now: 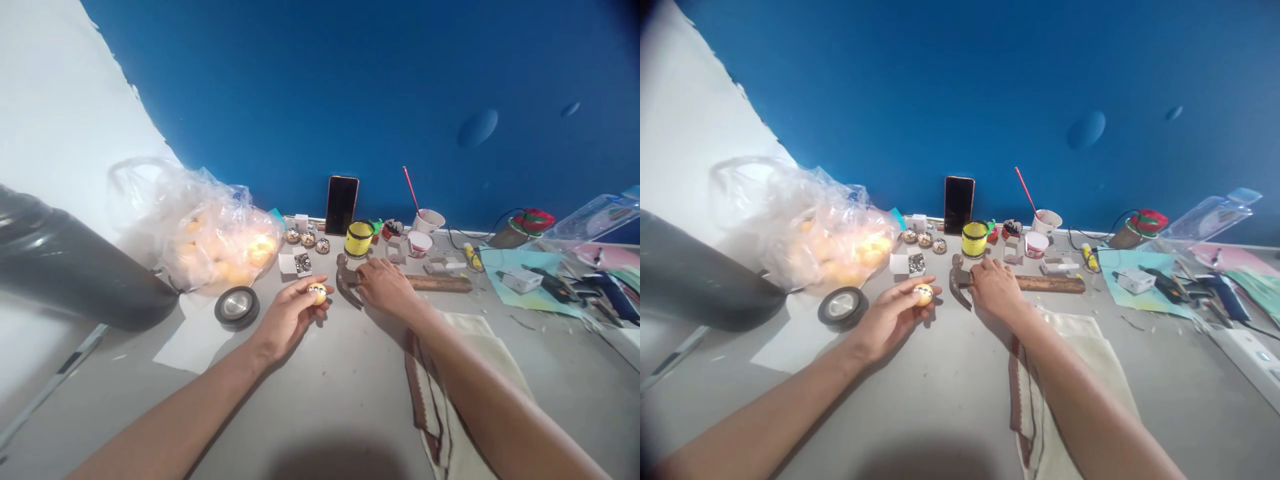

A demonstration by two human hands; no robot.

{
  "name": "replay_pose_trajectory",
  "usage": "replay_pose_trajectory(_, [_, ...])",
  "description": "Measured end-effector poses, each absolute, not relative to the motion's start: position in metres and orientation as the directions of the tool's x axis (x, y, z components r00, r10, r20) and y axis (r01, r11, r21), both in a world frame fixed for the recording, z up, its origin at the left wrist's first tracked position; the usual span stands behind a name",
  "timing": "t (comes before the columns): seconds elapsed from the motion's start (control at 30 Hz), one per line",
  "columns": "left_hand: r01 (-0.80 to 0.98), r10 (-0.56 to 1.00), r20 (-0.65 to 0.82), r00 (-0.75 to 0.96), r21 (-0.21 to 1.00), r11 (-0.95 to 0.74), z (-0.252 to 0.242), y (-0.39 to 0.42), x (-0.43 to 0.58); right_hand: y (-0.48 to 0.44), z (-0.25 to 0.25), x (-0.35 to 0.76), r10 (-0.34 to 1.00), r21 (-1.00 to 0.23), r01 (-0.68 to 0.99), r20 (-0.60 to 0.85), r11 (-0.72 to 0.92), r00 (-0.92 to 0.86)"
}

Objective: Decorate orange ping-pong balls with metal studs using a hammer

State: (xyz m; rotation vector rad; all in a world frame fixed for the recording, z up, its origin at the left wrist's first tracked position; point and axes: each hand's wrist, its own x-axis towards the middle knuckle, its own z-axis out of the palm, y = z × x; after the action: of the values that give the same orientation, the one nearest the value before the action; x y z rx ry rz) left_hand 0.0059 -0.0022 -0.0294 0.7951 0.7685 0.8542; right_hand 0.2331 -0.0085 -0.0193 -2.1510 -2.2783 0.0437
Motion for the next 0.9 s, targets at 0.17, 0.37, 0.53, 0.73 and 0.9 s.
replay_pose_trajectory(0.17, [-0.202, 0.889, -0.179, 0.421, 0.937, 0.284, -0.028, -0.006, 0.004, -0.006, -0.025, 0.234, 0.998, 0.023, 0.998, -0.024, 0.063, -0.063])
replay_pose_trajectory(0.37, [0.031, 0.932, -0.074, 0.354, 0.997, 0.068, -0.025, -0.002, 0.0, -0.008, -0.019, 0.232, 0.996, 0.073, 0.993, -0.006, 0.093, -0.093])
replay_pose_trajectory(0.53, [0.07, 0.953, -0.038, 0.302, 0.997, 0.018, -0.031, 0.004, 0.001, -0.016, -0.007, 0.227, 0.993, -0.147, 0.987, 0.101, 0.069, -0.055])
replay_pose_trajectory(0.73, [0.071, 0.962, -0.135, 0.239, 0.99, 0.121, -0.03, 0.004, 0.006, -0.029, 0.003, 0.22, 0.936, -0.16, 0.987, 0.349, 0.021, 0.036])
replay_pose_trajectory(0.9, [0.082, 0.94, -0.069, 0.335, 0.996, 0.044, -0.022, 0.001, 0.007, -0.04, 0.007, 0.205, 0.922, -0.241, 0.946, 0.37, 0.218, -0.118])
